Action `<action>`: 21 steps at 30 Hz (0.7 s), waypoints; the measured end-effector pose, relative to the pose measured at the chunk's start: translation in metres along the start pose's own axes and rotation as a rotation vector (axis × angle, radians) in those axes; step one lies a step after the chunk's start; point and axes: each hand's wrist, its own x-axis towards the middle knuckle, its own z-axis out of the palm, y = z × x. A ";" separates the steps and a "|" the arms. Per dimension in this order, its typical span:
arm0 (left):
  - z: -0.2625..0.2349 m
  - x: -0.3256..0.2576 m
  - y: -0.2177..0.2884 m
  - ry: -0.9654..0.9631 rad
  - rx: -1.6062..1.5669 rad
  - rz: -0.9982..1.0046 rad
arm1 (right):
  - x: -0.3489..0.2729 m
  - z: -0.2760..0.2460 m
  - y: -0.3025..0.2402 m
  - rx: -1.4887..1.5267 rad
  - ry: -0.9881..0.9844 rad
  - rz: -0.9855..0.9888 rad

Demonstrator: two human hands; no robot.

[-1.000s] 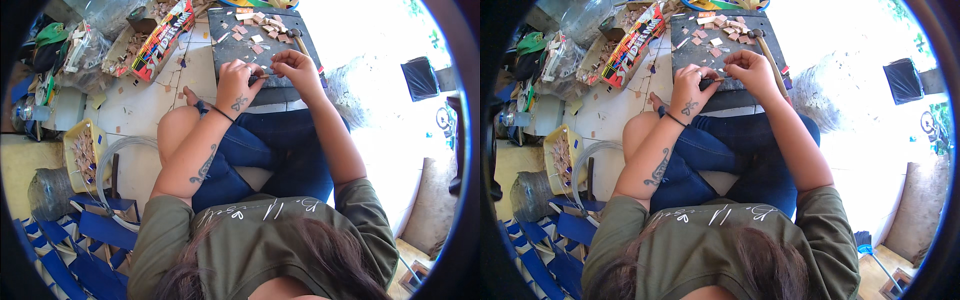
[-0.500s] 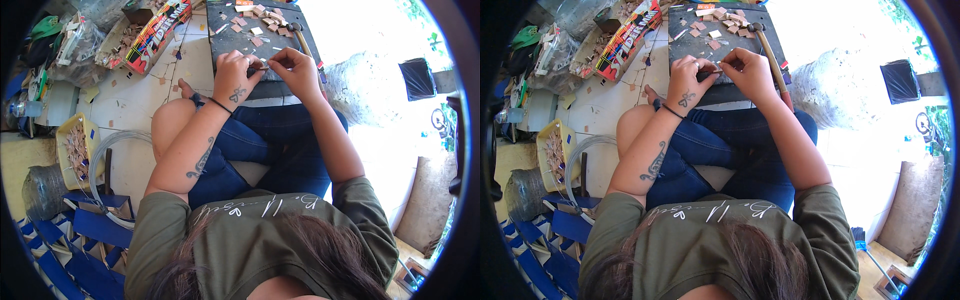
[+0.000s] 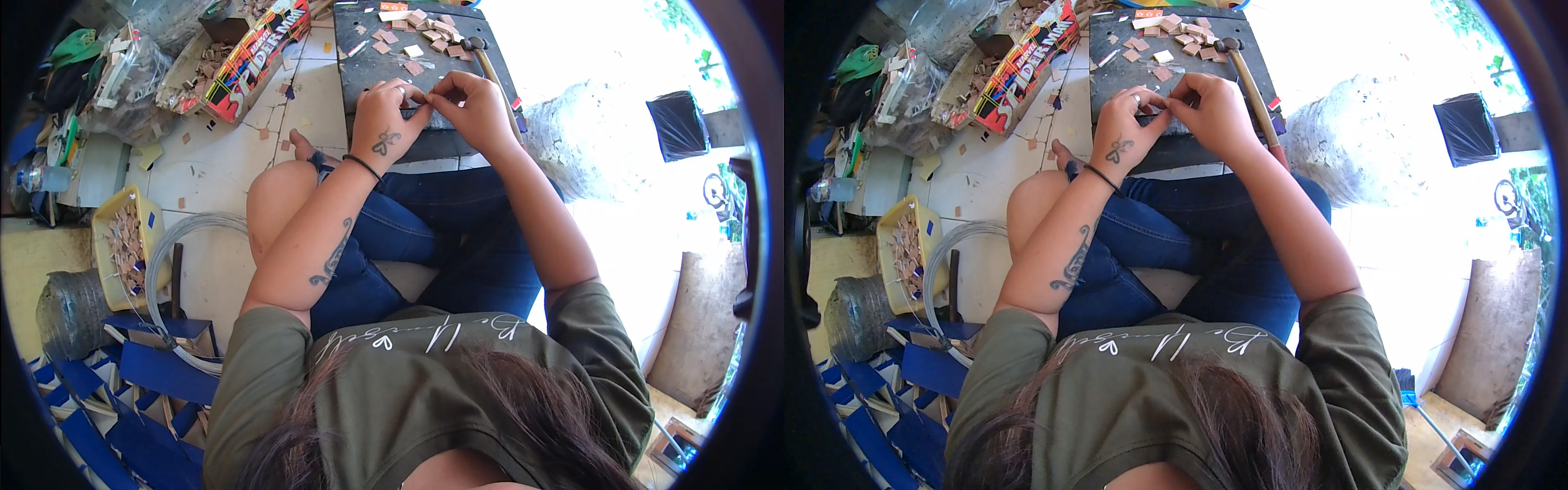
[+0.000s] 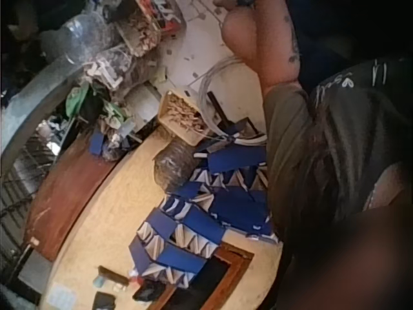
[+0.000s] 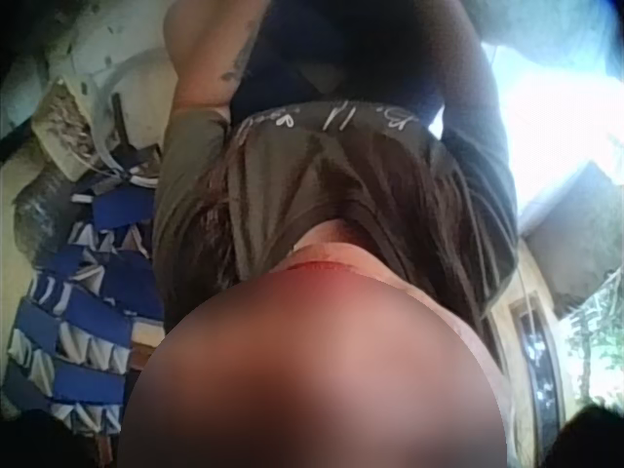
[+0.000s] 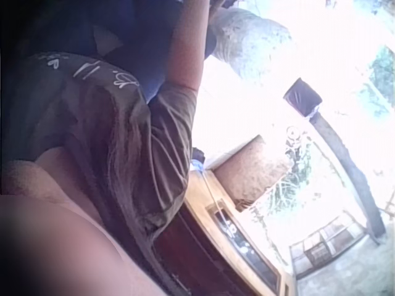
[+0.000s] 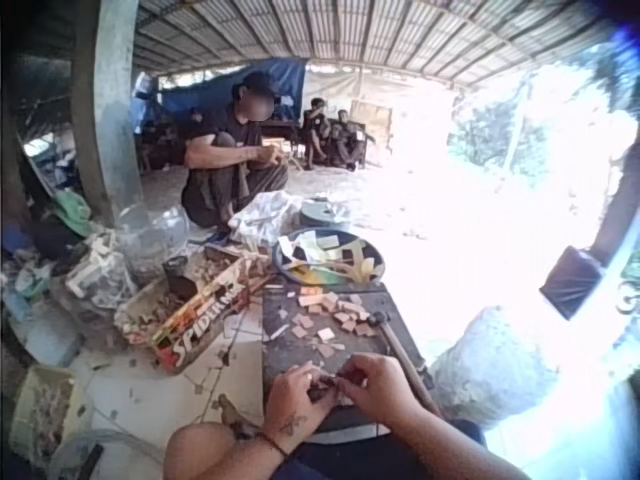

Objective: The person sits cross-legged on the floor and repeatedly hammers small nails into small wooden pieces placed on a low work surface. They pick up each nail, position it on a piece, and strike it with a hammer, then move to the next piece.

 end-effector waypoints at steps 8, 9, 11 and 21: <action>0.002 -0.001 -0.001 -0.010 -0.139 0.000 | -0.045 -0.033 0.006 -0.698 0.148 0.077; 0.002 -0.001 -0.001 -0.005 -0.132 0.009 | -0.060 -0.037 0.010 -0.771 0.145 0.166; 0.002 -0.001 0.000 -0.001 -0.131 0.019 | -0.075 -0.043 0.023 -0.793 0.097 0.301; 0.002 0.000 0.000 -0.013 -0.085 0.120 | -0.113 -0.080 -0.009 0.556 0.086 0.530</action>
